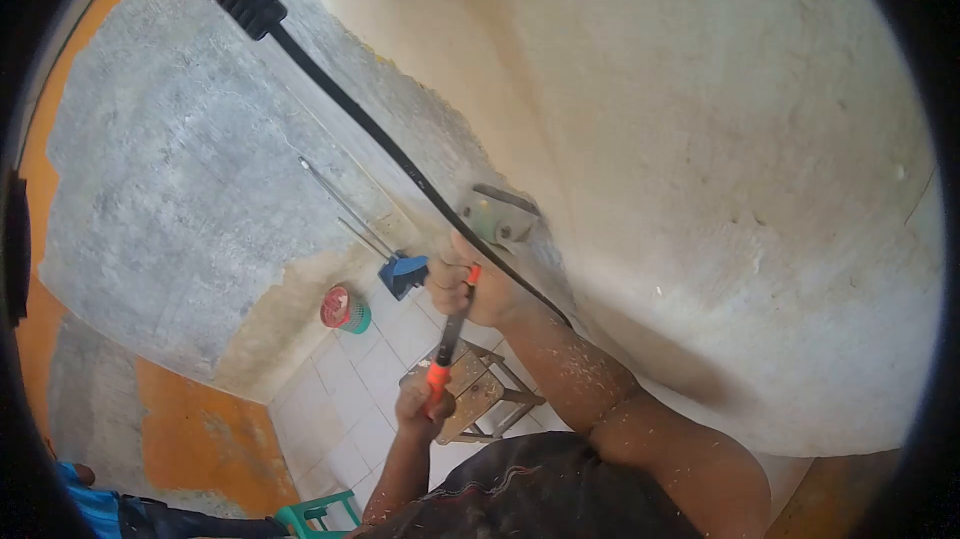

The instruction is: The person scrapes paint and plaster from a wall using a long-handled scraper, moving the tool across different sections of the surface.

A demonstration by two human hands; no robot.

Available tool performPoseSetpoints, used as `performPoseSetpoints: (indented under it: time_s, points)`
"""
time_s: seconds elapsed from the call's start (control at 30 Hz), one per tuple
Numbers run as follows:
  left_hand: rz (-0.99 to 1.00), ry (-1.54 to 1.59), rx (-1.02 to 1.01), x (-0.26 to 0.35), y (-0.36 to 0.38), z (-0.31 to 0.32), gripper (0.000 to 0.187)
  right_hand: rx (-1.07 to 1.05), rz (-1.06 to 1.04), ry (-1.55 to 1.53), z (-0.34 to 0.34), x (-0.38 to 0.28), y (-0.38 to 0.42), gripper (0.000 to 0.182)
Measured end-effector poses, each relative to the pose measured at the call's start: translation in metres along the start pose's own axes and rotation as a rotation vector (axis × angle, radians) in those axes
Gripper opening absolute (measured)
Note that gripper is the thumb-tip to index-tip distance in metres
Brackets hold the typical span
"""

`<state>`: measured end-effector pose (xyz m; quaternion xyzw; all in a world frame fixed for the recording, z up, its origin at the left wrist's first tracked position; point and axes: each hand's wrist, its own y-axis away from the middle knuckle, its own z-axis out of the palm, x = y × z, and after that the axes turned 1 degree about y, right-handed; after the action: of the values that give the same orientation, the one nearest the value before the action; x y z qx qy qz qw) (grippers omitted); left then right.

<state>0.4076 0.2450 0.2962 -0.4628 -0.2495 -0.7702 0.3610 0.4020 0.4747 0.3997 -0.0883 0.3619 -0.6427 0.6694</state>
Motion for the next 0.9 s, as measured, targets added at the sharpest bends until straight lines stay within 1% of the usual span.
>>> performPoseSetpoints:
  time_s: [0.03,0.07,0.13,0.17,0.2,0.27,0.3,0.33,0.37,0.43,0.47,0.5,0.53,0.6,0.67,0.7,0.73,0.8,0.83,0.87,0.9]
  points:
    - [-0.041,0.018,0.055,-0.005,0.003,0.001,0.045,0.052,-0.003,0.015,-0.001,0.001,0.006,0.039]
    - [-0.025,0.016,0.052,-0.001,-0.003,0.001,0.045,0.098,-0.010,0.036,-0.002,-0.001,0.005,0.039]
    - [0.002,-0.011,0.036,0.007,-0.008,0.002,0.044,0.102,-0.019,0.073,0.007,-0.006,-0.005,0.039]
    - [0.062,-0.072,0.017,0.014,-0.012,-0.005,0.044,0.038,-0.040,0.112,0.009,-0.007,-0.012,0.040]
    - [0.053,-0.110,0.030,0.025,-0.014,-0.009,0.045,-0.025,-0.065,0.150,0.009,-0.007,-0.017,0.040]
    - [0.083,-0.157,0.027,0.037,-0.010,-0.002,0.045,-0.023,-0.079,0.099,0.008,-0.004,-0.015,0.039]
    - [0.069,-0.154,0.022,0.032,-0.007,-0.004,0.045,-0.019,-0.078,0.058,0.008,-0.002,-0.014,0.039]
    - [0.055,-0.147,0.017,0.023,-0.002,-0.008,0.045,-0.018,-0.083,0.061,0.002,0.000,-0.011,0.039]
    - [-0.016,-0.109,0.036,0.016,0.001,-0.012,0.046,0.001,-0.063,0.001,-0.006,0.005,-0.005,0.038]
    - [0.006,-0.110,0.043,0.022,-0.003,-0.014,0.046,0.009,-0.049,-0.090,-0.003,0.005,-0.004,0.037]
    - [0.024,-0.110,0.066,0.026,-0.002,-0.014,0.047,0.016,-0.054,-0.090,-0.001,0.003,-0.009,0.037]
    - [0.050,-0.121,0.073,0.040,-0.003,-0.001,0.045,-0.038,-0.070,-0.013,0.005,-0.001,-0.019,0.037]
    - [0.095,-0.166,0.051,0.056,-0.004,0.004,0.035,-0.096,-0.087,0.063,0.011,-0.003,-0.025,0.036]
    - [0.117,-0.253,0.107,0.072,0.002,0.013,0.035,-0.070,-0.117,0.025,0.014,0.001,-0.026,0.036]
    - [0.079,-0.141,0.051,0.040,0.011,-0.004,0.048,-0.011,-0.092,-0.036,0.009,0.006,-0.013,0.035]
    - [0.020,-0.110,0.047,0.019,0.013,-0.015,0.049,0.063,-0.037,-0.091,0.004,0.007,-0.005,0.035]
    - [-0.061,-0.094,0.136,0.017,0.015,0.005,0.049,0.057,-0.034,-0.087,0.003,0.005,-0.004,0.035]
    - [-0.062,-0.059,0.123,0.011,0.004,0.000,0.048,0.094,0.035,0.022,0.003,-0.002,-0.005,0.035]
    - [-0.005,-0.099,0.097,0.015,0.000,-0.001,0.047,0.035,0.037,0.060,0.004,-0.007,-0.013,0.035]
    - [0.050,-0.141,0.071,0.025,-0.006,-0.003,0.046,0.042,0.033,0.053,0.007,-0.004,-0.014,0.035]
    - [0.008,-0.139,0.041,0.038,-0.007,-0.007,0.045,0.068,0.000,0.064,0.012,-0.003,-0.018,0.035]
